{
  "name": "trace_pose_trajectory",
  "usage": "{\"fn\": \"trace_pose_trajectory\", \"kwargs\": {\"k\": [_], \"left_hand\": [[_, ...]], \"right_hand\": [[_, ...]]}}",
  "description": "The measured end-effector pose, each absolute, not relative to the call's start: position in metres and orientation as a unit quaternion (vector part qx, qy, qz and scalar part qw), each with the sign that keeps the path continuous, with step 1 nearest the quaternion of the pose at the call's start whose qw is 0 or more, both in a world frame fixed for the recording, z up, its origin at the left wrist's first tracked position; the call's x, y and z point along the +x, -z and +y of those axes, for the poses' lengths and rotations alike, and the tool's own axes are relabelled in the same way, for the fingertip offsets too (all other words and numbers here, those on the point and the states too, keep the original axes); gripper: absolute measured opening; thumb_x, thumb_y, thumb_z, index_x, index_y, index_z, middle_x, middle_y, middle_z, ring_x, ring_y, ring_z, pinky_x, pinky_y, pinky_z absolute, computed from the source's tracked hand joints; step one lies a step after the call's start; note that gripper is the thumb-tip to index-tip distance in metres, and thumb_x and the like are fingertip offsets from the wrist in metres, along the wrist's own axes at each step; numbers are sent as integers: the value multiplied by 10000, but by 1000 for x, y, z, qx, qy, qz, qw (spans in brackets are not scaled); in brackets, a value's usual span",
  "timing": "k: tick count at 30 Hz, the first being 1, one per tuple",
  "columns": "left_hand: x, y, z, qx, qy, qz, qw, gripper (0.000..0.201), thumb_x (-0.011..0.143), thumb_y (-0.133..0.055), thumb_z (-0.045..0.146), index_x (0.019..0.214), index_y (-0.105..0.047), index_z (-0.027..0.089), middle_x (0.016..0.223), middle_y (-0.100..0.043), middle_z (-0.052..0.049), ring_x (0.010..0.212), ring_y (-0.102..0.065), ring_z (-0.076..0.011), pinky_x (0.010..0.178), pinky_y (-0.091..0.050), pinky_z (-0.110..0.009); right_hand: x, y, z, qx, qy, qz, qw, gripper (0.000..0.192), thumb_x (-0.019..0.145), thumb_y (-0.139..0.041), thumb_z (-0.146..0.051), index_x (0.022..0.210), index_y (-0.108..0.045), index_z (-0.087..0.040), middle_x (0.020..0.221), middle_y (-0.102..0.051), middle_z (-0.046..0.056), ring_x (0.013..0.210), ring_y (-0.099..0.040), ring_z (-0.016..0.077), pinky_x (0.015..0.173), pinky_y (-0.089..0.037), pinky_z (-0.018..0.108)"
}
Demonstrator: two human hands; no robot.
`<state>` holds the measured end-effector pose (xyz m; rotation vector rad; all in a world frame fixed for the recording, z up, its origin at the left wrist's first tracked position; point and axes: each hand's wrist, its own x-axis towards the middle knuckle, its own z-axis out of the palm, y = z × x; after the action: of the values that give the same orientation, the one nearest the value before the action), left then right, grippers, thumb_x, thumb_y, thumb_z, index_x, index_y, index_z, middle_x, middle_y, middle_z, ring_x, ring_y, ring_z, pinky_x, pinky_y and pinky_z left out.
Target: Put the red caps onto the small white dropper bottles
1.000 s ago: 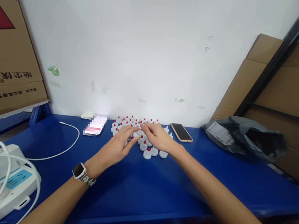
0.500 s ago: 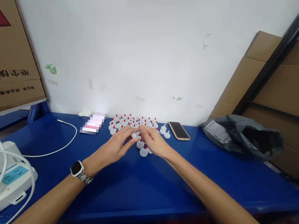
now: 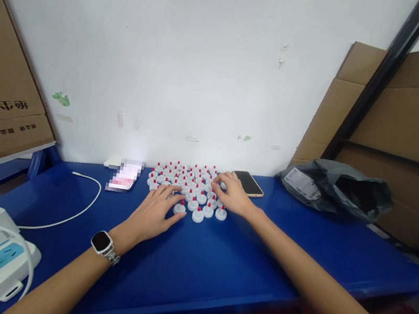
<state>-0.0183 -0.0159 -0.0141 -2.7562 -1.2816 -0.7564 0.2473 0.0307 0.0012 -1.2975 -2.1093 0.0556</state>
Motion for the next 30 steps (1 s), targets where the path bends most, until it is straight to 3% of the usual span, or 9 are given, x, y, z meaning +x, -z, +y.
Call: {"fn": "trace_pose_trajectory", "kwargs": {"k": [2, 5, 8, 11, 15, 18, 21, 26, 30], "left_hand": [[-18, 14, -11, -871, 247, -424, 25, 409, 975, -425, 445, 1326, -537, 269, 1429, -486, -91, 1310, -427, -291, 1075, -358, -522], [-16, 12, 4, -862, 246, -441, 54, 446, 1002, -346, 430, 1383, -482, 244, 1510, -408, -101, 1381, -367, -295, 1124, -301, -541], [-13, 13, 15, -862, 193, -467, 51, 485, 1004, -322, 462, 1403, -471, 231, 1523, -406, -104, 1409, -349, -307, 1146, -265, -556], [-19, 14, 12, -862, 163, -480, 14, 481, 1012, -284, 474, 1388, -487, 252, 1490, -462, -80, 1375, -412, -272, 1147, -292, -516], [-43, 13, 0, -836, 273, -475, -15, 464, 1015, -281, 430, 1418, -408, 237, 1468, -470, -76, 1377, -401, -235, 1154, -311, -448], [-59, 13, -1, -773, 371, -513, -49, 448, 1011, -286, 400, 1403, -383, 207, 1426, -478, -102, 1330, -443, -241, 1121, -359, -447], [-63, 15, -1, -772, 355, -524, -61, 394, 990, -343, 375, 1321, -459, 195, 1325, -537, -105, 1241, -509, -254, 1058, -415, -448], [-51, 13, -2, -812, 281, -511, -14, 369, 965, -421, 432, 1210, -593, 216, 1163, -598, -82, 1116, -556, -266, 989, -442, -442], [-41, 4, 13, -820, 259, -510, -9, 388, 941, -460, 448, 1185, -636, 204, 1100, -627, -97, 1028, -596, -263, 906, -468, -405]], "right_hand": [[241, 0, 32, -485, 4, -822, 299, 263, 949, -483, -373, 1062, -655, -211, 1160, -626, 102, 1117, -500, 244, 931, -373, 391], [229, -1, 40, -456, 13, -856, 242, 426, 971, -444, -454, 1332, -557, -260, 1419, -495, 122, 1312, -401, 278, 1033, -316, 465], [218, 0, 50, -426, -14, -888, 175, 443, 988, -386, -477, 1352, -560, -292, 1488, -446, 112, 1360, -393, 295, 1065, -285, 506], [216, 3, 54, -398, -54, -904, 147, 367, 983, -407, -409, 1177, -690, -278, 1366, -583, 79, 1262, -520, 279, 1033, -341, 451], [227, 2, 51, -396, -87, -893, 195, 290, 952, -473, -343, 1024, -730, -229, 1110, -711, 54, 1031, -644, 228, 914, -430, 346], [230, 1, 50, -403, -98, -876, 246, 288, 959, -467, -360, 1020, -712, -221, 1097, -701, 57, 1011, -636, 215, 878, -439, 324], [224, 0, 51, -412, -96, -867, 263, 279, 952, -486, -386, 1026, -696, -218, 1100, -686, 67, 1018, -619, 220, 894, -416, 343], [208, -5, 52, -424, -43, -877, 220, 297, 841, -640, -482, 971, -721, -227, 1012, -684, 80, 1028, -578, 267, 897, -349, 397], [203, -11, 53, -430, -79, -884, 166, 174, 822, -671, -385, 829, -739, -225, 757, -691, 19, 803, -607, 196, 858, -338, 369]]}}
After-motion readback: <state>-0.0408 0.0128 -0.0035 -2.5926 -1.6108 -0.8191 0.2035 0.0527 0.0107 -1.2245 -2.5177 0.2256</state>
